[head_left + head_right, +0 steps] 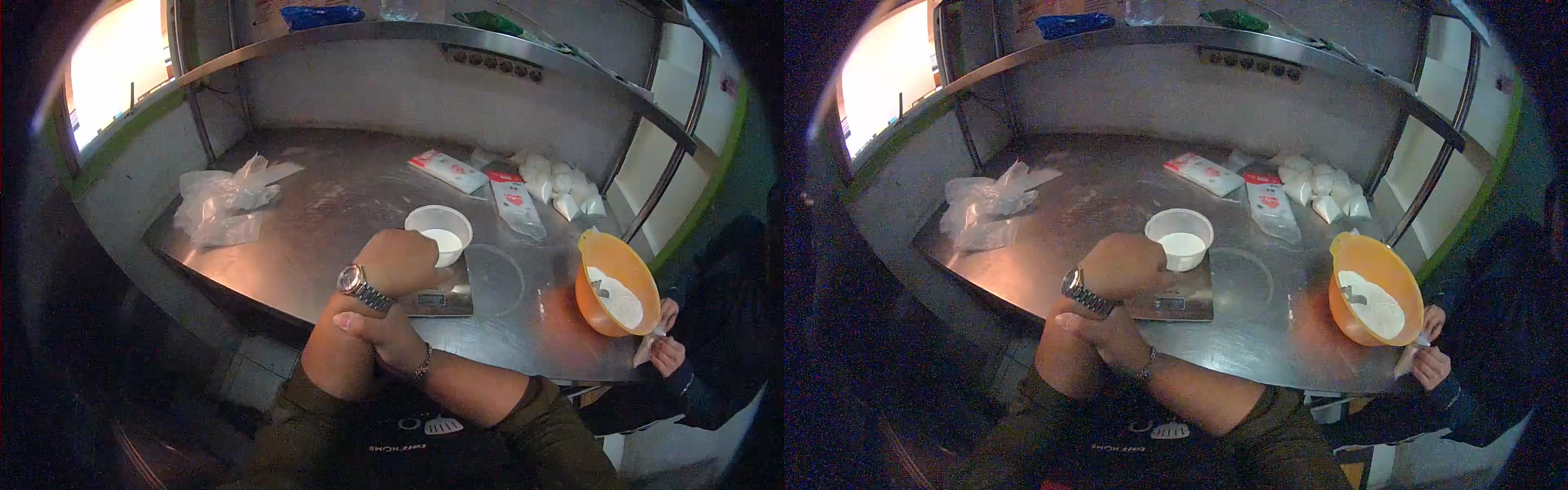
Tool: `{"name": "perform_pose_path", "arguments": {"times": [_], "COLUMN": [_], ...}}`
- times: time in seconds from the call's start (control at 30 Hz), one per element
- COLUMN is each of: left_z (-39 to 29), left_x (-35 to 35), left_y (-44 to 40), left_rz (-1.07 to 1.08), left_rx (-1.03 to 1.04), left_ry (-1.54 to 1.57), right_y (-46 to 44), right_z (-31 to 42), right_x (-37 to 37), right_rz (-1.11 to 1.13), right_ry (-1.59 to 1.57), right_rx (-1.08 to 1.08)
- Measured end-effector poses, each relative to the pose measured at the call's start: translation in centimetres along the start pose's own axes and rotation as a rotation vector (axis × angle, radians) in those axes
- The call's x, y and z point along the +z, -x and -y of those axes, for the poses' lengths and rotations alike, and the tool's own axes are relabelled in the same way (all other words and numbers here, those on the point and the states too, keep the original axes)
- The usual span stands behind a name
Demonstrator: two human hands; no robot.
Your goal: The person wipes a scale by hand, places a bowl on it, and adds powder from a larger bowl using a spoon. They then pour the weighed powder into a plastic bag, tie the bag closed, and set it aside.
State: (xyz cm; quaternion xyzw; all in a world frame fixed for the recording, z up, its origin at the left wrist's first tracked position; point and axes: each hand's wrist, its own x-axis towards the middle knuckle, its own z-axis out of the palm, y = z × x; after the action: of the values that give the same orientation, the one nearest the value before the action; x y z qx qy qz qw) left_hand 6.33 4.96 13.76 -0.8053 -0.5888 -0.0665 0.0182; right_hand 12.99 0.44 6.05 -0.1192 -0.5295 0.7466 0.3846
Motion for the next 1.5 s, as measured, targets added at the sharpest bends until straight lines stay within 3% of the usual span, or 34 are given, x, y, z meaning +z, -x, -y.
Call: {"name": "perform_pose_path", "arguments": {"times": [0.17,0.23,0.27,0.33,0.37,0.43,0.47,0.5,0.6,0.63,0.73,0.77,0.83,1.13,1.27,1.33,1.37,1.43,1.47,1.5], "left_z": [0.0,-0.3,-0.4,-0.7,-0.6,-0.3,-0.7,-0.7,-1.2,-1.4,-1.7,-1.9,-2.2,-1.7,-1.9,-2.0,-2.1,-2.4,-2.2,-1.8], "left_x": [0.2,0.2,0.0,-0.9,-1.1,-1.1,-0.9,-1.1,-2.4,-2.2,-1.8,-2.0,-2.1,0.3,0.5,0.5,0.2,-0.4,-0.3,-0.2], "left_y": [-0.8,-0.7,-0.6,-0.2,0.2,1.4,0.9,1.1,1.7,1.3,0.9,0.9,0.9,-0.1,-0.9,-1.7,-1.8,-2.0,-2.0,-1.9], "left_rz": [-0.265,-0.607,-0.607,-0.993,-0.993,-1.532,-1.716,-1.72,-1.286,-1.29,-0.683,-0.686,-0.21,0.084,-0.1,-0.405,-0.406,-0.921,-0.923,-1.184], "left_rx": [0.098,0.175,0.175,0.322,0.323,0.534,0.632,0.639,0.609,0.615,0.463,0.465,0.251,0.067,0.112,0.177,0.179,0.433,0.435,0.614], "left_ry": [-0.011,0.057,0.058,0.093,0.092,0.081,0.254,0.25,0.087,0.084,0.121,0.119,0.108,-0.012,-0.031,-0.012,-0.013,0.038,0.036,0.133], "right_y": [0.0,0.2,0.4,0.3,0.3,0.5,0.6,0.7,0.9,0.9,0.9,1.0,0.9,1.1,1.1,1.1,1.1,1.1,1.0,1.0], "right_z": [0.1,0.7,0.8,0.8,0.7,0.5,0.4,0.4,0.6,0.7,0.6,0.3,0.0,-1.2,-0.2,0.8,1.3,1.9,2.0,1.8], "right_x": [0.1,0.2,0.3,0.2,0.2,0.5,0.5,0.6,0.4,0.3,-0.1,-0.3,-0.7,-1.7,-1.2,-1.0,-1.0,-1.0,-1.1,-1.1], "right_rz": [0.023,0.03,0.035,0.059,0.082,0.059,0.037,0.041,-0.041,0.021,0.069,0.054,0.065,0.016,-0.009,-0.019,-0.029,-0.047,-0.065,-0.065], "right_ry": [0.0,0.019,0.036,0.049,0.06,0.057,0.055,0.059,0.173,0.188,0.215,0.223,0.165,0.112,0.037,0.033,0.031,0.076,0.12,0.121], "right_rx": [0.013,-0.013,-0.037,-0.027,-0.016,-0.028,-0.04,-0.046,-0.071,-0.033,0.002,-0.002,0.046,0.044,-0.04,-0.035,-0.029,-0.071,-0.11,-0.112]}}
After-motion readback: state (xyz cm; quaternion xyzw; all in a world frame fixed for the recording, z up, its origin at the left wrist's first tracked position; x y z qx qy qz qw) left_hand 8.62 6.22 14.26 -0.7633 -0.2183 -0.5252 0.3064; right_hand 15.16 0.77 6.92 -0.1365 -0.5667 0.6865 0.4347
